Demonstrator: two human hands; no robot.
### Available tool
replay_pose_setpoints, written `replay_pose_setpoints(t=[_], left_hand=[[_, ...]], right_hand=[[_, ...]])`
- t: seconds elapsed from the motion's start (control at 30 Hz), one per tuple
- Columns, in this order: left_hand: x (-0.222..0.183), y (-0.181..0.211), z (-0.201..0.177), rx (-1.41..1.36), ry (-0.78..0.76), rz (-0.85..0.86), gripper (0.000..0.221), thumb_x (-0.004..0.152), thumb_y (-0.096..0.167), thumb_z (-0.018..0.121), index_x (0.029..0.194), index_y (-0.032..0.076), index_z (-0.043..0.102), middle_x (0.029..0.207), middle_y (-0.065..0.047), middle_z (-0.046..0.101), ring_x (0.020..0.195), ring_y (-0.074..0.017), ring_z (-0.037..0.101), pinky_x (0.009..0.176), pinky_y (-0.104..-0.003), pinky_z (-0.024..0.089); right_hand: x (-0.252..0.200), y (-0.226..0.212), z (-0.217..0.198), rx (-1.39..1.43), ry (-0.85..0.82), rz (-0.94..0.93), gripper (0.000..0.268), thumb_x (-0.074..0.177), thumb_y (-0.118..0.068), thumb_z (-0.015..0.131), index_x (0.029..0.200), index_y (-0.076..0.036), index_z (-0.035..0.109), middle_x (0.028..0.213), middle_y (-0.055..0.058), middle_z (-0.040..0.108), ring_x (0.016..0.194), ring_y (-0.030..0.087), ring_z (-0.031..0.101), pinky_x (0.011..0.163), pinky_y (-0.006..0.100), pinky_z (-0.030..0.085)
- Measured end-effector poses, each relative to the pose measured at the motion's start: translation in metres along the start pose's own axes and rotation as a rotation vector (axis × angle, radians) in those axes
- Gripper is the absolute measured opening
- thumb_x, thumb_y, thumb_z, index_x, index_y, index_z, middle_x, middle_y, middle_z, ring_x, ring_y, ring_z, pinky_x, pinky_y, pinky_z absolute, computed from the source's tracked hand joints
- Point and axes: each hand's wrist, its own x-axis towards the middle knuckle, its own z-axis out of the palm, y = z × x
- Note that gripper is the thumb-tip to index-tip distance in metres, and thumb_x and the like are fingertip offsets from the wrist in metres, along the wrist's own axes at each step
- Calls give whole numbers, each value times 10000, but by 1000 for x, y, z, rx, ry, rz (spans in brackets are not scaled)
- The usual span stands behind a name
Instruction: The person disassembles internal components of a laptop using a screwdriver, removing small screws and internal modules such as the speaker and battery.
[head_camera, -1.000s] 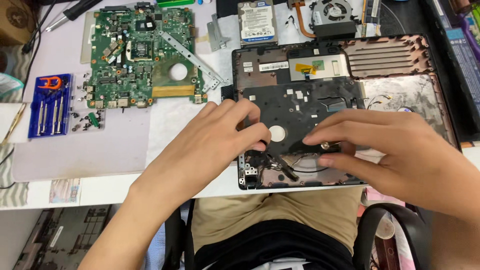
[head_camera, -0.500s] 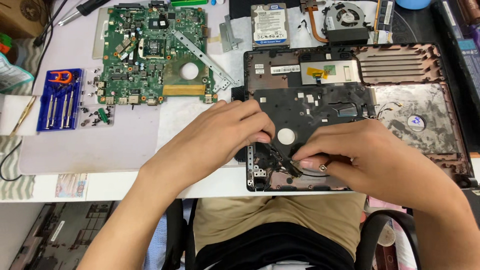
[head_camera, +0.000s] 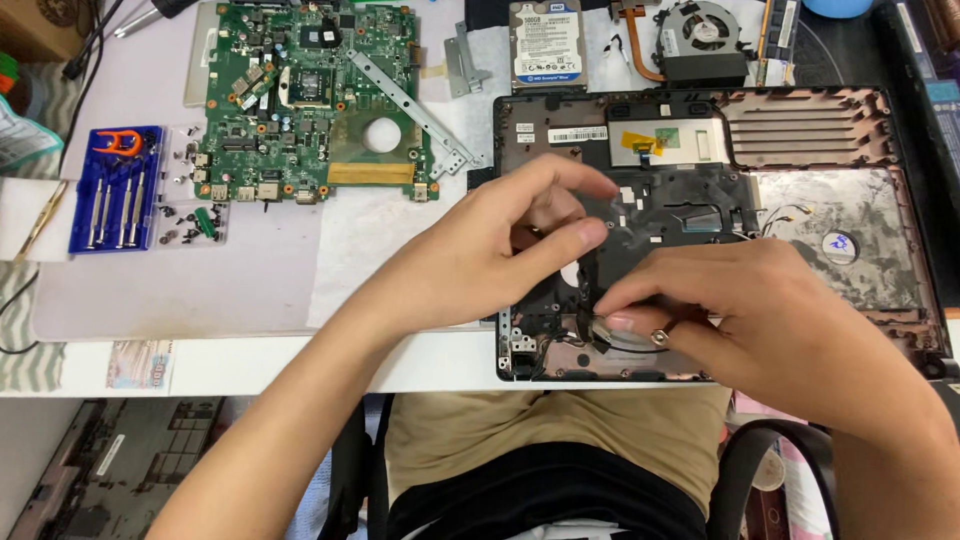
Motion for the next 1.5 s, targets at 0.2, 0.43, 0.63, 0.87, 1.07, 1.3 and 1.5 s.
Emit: replay_pose_setpoints(t=[0.2,0.43,0.63,0.87,1.07,1.3,1.5], left_hand=[[10,-1,19,-200,-8,-35,322,969,302,609,1180,66,667,1077,-23,707,889,-56,655,718,-193,519],[14,5,24,-152,-104,-75,271,953,305,633,1135,118,707,1066,6,722,710,-38,612,630,-196,487],[18,13,28,-78,-173,-64,274,961,309,598,1126,129,721,1032,31,753,669,-46,589,597,-225,474],[17,25,29,-31,-297,-120,290,956,289,578,1152,126,715,972,-6,704,572,-97,633,417,-258,578],[17,28,39,165,-346,-47,294,976,320,569,1154,163,742,1021,0,751,805,-134,703,657,-299,533],[4,22,62,366,-314,46,291,1016,256,571,1230,104,695,1030,-41,681,828,-248,710,692,-382,519],[-12,11,86,716,-175,321,115,1030,111,641,924,112,596,773,-48,580,739,-285,608,685,-398,366]], right_hand=[[-12,7,0,-12,12,1,68,833,-324,796,896,-297,792,461,-55,575,434,93,540,501,261,438],[-29,20,1,6,-8,106,108,802,-230,788,884,-299,800,617,-132,809,473,68,674,489,268,515],[-40,26,5,-8,-3,117,48,806,-315,817,846,-307,793,488,-91,739,363,66,698,483,240,514],[-55,33,7,-67,111,70,199,803,-315,791,1000,-302,815,701,-133,807,416,95,637,497,256,485],[-71,34,-8,-108,120,135,334,768,-311,820,1101,-297,817,798,-123,844,457,106,642,498,289,498],[-81,37,-10,-115,168,64,280,785,-251,810,1062,-210,797,1122,-114,832,484,100,668,590,297,543],[-94,44,-3,-175,194,111,279,800,-296,805,1067,-213,792,867,-95,825,574,144,693,649,311,528]])
